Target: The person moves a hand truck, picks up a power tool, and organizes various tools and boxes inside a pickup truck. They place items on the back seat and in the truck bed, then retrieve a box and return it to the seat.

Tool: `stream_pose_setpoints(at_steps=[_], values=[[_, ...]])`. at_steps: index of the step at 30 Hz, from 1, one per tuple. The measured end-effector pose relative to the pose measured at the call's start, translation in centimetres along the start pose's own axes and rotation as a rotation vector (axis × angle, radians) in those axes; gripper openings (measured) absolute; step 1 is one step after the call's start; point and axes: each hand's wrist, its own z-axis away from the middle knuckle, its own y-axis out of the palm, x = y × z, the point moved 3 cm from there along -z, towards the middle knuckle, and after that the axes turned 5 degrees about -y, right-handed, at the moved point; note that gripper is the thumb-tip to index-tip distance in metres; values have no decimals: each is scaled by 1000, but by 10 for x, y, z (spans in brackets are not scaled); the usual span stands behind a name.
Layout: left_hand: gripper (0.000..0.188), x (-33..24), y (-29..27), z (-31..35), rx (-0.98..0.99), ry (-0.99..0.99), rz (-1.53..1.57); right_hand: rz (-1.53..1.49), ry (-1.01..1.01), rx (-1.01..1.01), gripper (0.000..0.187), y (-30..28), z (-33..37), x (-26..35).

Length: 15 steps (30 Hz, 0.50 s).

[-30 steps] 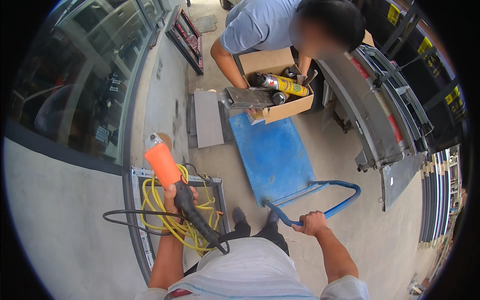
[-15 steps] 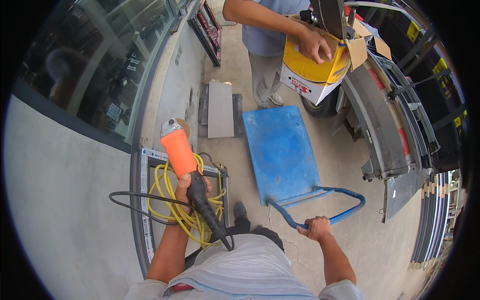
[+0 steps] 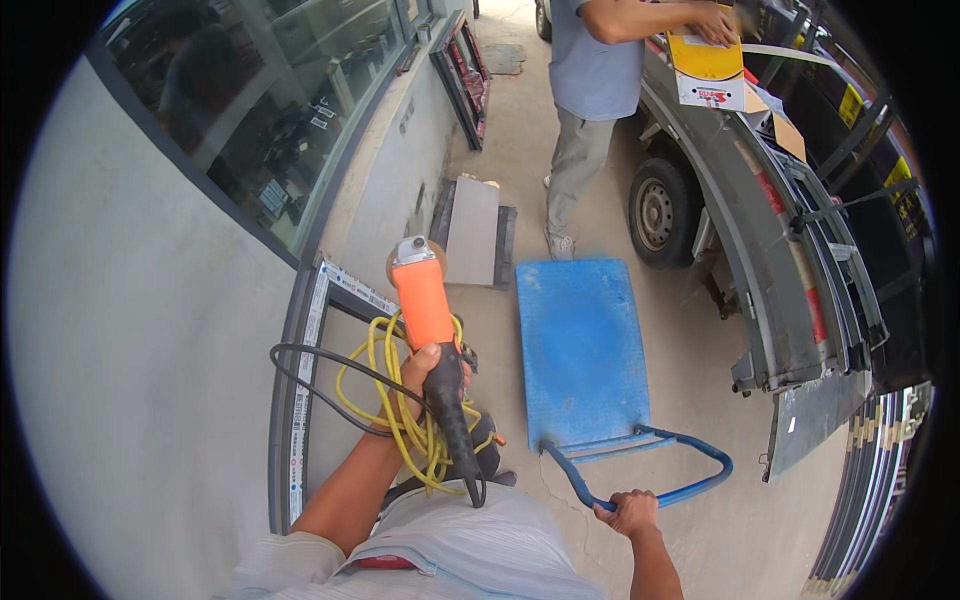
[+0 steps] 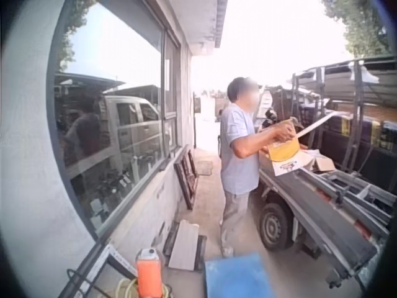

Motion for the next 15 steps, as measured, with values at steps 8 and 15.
stream_pose_setpoints(at_steps=[8, 15], values=[[57, 13, 29, 34, 26, 41, -150, 26, 20, 123, 55, 48, 71, -6], [28, 34, 87, 55, 127, 72, -152, 23, -5, 188, 52, 91, 124, -30]])
